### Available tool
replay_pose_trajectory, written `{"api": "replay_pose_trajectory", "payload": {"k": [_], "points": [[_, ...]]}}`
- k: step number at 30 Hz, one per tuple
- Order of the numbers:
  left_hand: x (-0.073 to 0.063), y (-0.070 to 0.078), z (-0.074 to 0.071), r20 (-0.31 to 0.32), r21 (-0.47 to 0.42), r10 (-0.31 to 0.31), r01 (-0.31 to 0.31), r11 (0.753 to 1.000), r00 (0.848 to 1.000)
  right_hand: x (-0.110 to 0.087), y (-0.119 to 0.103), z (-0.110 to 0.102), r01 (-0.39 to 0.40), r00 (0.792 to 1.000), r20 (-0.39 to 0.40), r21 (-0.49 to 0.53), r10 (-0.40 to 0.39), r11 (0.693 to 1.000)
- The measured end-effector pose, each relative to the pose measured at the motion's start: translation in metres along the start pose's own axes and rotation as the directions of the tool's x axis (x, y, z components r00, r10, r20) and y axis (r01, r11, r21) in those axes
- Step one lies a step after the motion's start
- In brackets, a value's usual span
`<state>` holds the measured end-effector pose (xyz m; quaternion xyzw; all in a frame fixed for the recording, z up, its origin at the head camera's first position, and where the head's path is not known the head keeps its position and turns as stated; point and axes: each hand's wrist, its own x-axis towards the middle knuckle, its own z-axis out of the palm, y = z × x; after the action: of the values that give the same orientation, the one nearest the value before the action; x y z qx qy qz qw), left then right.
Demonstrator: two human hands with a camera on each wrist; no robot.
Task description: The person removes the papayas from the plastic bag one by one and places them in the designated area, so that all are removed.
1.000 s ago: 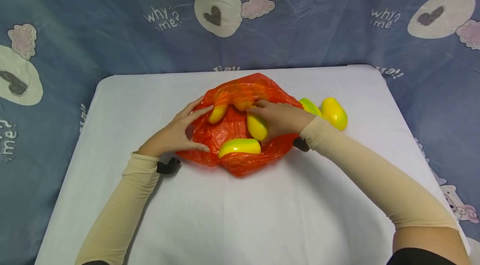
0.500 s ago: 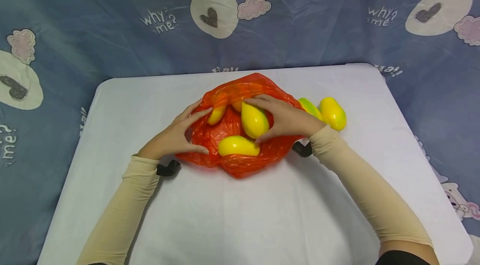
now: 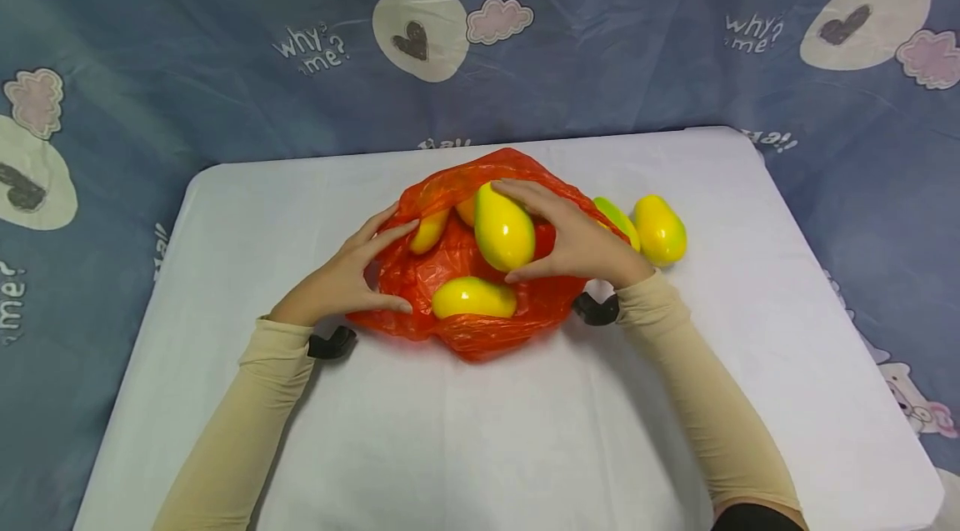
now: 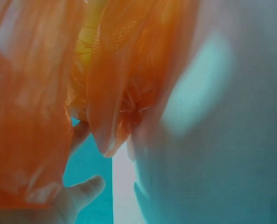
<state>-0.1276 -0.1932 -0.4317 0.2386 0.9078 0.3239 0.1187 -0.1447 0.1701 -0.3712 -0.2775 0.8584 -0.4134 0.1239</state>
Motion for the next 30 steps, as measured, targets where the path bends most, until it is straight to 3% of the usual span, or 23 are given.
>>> {"api": "replay_pose_trajectory", "payload": {"k": [5, 13, 19, 24, 30], "points": [[0.000, 0.000, 0.000, -0.003, 0.002, 0.000, 0.000, 1.000, 1.000, -0.004, 0.003, 0.004, 0.053, 0.996, -0.079, 0.062, -0.048, 0.997], [0.001, -0.003, 0.002, -0.002, -0.005, -0.016, 0.016, 1.000, 1.000, -0.013, 0.010, 0.007, 0.037, 0.990, -0.137, 0.160, -0.015, 0.986], [0.002, -0.003, 0.000, -0.002, 0.001, -0.041, 0.041, 0.999, 0.999, -0.015, 0.018, 0.006, 0.042, 0.990, -0.142, 0.144, -0.022, 0.989], [0.005, 0.000, -0.001, 0.001, 0.000, -0.014, 0.014, 1.000, 1.000, -0.014, 0.021, 0.004, 0.071, 0.989, -0.136, 0.097, -0.057, 0.993], [0.003, -0.003, 0.003, 0.006, -0.002, -0.013, 0.013, 1.000, 1.000, -0.017, 0.024, -0.001, 0.052, 0.992, -0.123, 0.097, -0.040, 0.994]]}}
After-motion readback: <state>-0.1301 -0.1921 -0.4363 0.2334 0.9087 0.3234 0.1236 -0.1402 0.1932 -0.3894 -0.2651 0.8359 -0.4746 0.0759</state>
